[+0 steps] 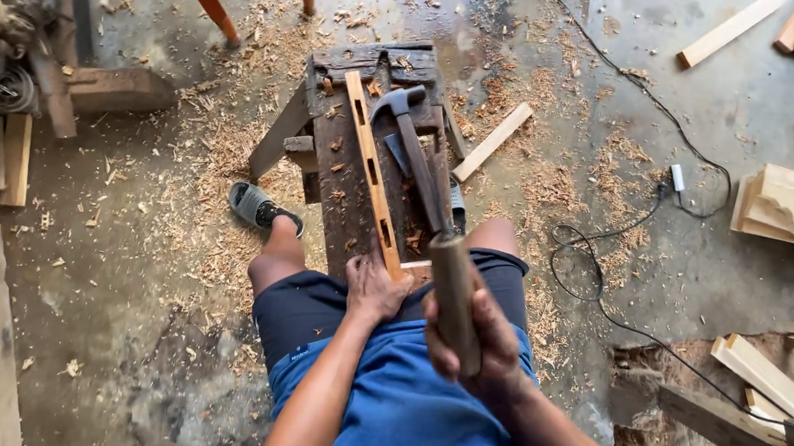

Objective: Chisel a mortise or groove into a wooden beam using a hammer and chisel.

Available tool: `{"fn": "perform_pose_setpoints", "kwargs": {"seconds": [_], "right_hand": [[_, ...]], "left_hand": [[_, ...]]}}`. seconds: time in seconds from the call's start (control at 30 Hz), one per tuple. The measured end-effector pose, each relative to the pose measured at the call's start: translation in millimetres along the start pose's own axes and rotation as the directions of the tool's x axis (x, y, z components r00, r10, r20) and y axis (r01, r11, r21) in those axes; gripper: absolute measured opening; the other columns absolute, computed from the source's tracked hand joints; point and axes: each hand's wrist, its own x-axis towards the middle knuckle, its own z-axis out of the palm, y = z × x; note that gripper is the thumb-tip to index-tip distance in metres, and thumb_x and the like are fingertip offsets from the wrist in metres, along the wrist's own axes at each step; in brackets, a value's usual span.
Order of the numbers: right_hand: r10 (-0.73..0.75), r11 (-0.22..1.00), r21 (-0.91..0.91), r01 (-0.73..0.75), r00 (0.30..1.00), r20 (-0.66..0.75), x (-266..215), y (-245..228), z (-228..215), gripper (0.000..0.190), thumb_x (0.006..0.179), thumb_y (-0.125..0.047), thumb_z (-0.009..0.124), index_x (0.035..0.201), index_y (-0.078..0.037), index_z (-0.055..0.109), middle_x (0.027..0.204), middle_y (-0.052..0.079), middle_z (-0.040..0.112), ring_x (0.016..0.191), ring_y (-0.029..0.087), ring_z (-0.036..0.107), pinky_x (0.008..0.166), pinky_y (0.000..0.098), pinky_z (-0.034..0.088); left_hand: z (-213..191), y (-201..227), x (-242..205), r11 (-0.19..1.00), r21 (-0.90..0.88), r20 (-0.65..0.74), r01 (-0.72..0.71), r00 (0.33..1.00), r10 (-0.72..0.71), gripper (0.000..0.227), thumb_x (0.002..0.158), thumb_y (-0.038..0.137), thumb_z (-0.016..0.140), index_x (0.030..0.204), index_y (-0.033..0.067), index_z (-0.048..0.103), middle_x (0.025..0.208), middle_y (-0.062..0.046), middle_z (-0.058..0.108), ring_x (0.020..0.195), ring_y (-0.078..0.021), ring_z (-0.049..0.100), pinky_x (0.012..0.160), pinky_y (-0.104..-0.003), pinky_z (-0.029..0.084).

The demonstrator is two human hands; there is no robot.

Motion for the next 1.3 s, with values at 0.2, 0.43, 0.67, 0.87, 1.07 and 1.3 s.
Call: {"fn": "perform_pose_setpoints", "kwargs": {"seconds": [0.2,0.43,0.67,0.87,1.07,1.3], "right_hand": [[-0.216,0.851,-0.525,-0.015,0.901,-0.375,-6.5,-28.8,-60.4,0.064,0.102,-0.028,0.044,0.162,-0.026,0.023,0.109,0.015,0.062,0.059,0.017,0.060,0.045,0.0300,0.053],[-0.420,0.793,-0.602,0.094,0.800,-0.428,-32.7,-7.0,-135.5,0.064,0.102,-0.021,0.047,0.162,-0.027,0.025,0.105,0.014,0.063,0.057,0.017,0.062,0.046,0.0312,0.055],[-0.410,0.778,-0.617,0.118,0.840,-0.356,-23.9,-0.1,-151.0,0.064,0.102,-0.022,0.051,0.161,-0.026,0.026,0.104,0.016,0.065,0.054,0.017,0.063,0.045,0.0318,0.055],[-0.367,0.836,-0.545,0.071,0.810,-0.457,-20.8,-1.9,-147.9,0.063,0.101,-0.024,0.052,0.160,-0.025,0.029,0.101,0.013,0.066,0.055,0.016,0.063,0.045,0.0292,0.053],[-0.356,0.649,-0.754,-0.098,0.837,-0.415,-16.3,-11.5,-115.4,0.068,0.097,-0.029,0.056,0.159,-0.027,0.028,0.100,0.011,0.065,0.056,0.018,0.062,0.047,0.0336,0.053],[-0.319,-0.630,-0.765,-0.132,0.942,0.100,23.4,-52.6,-13.2,0.039,0.094,-0.041,0.066,0.127,-0.021,0.067,0.097,0.009,0.070,0.073,0.025,0.069,0.061,0.0406,0.057]], "left_hand": [[-27.1,8.5,9.8,0.994,-0.111,0.029,-0.018,0.999,0.021,0.126,0.075,0.061,0.073,0.163,0.0032,0.002,0.144,-0.020,0.053,0.132,-0.0315,0.050,0.116,-0.051,0.028],[-77.3,21.4,40.2,0.968,-0.033,-0.321,-0.247,0.920,0.224,0.046,0.095,0.036,0.066,0.133,0.0121,0.063,0.131,-0.015,0.066,0.108,-0.0301,0.069,0.091,-0.046,0.061],[-90.0,35.1,62.6,0.936,0.193,-0.160,-0.296,0.931,0.327,0.017,0.091,0.017,0.068,0.093,0.0066,0.080,0.101,-0.015,0.074,0.076,-0.0269,0.076,0.066,-0.036,0.065],[-64.4,28.8,68.7,0.963,0.229,-0.224,-0.140,0.955,0.193,0.026,0.100,0.017,0.054,0.093,0.0045,0.076,0.100,-0.014,0.072,0.071,-0.0260,0.074,0.062,-0.035,0.065],[-59.4,25.5,57.9,0.998,-0.063,-0.321,0.022,0.946,-0.041,0.033,0.108,0.030,0.048,0.106,0.0039,0.067,0.111,-0.015,0.067,0.083,-0.0264,0.072,0.070,-0.038,0.064],[-31.2,17.5,18.1,0.954,-0.300,-0.247,0.012,0.965,-0.090,0.076,0.081,0.039,0.080,0.142,0.0030,0.052,0.133,-0.019,0.059,0.119,-0.0346,0.061,0.101,-0.045,0.051]]}}
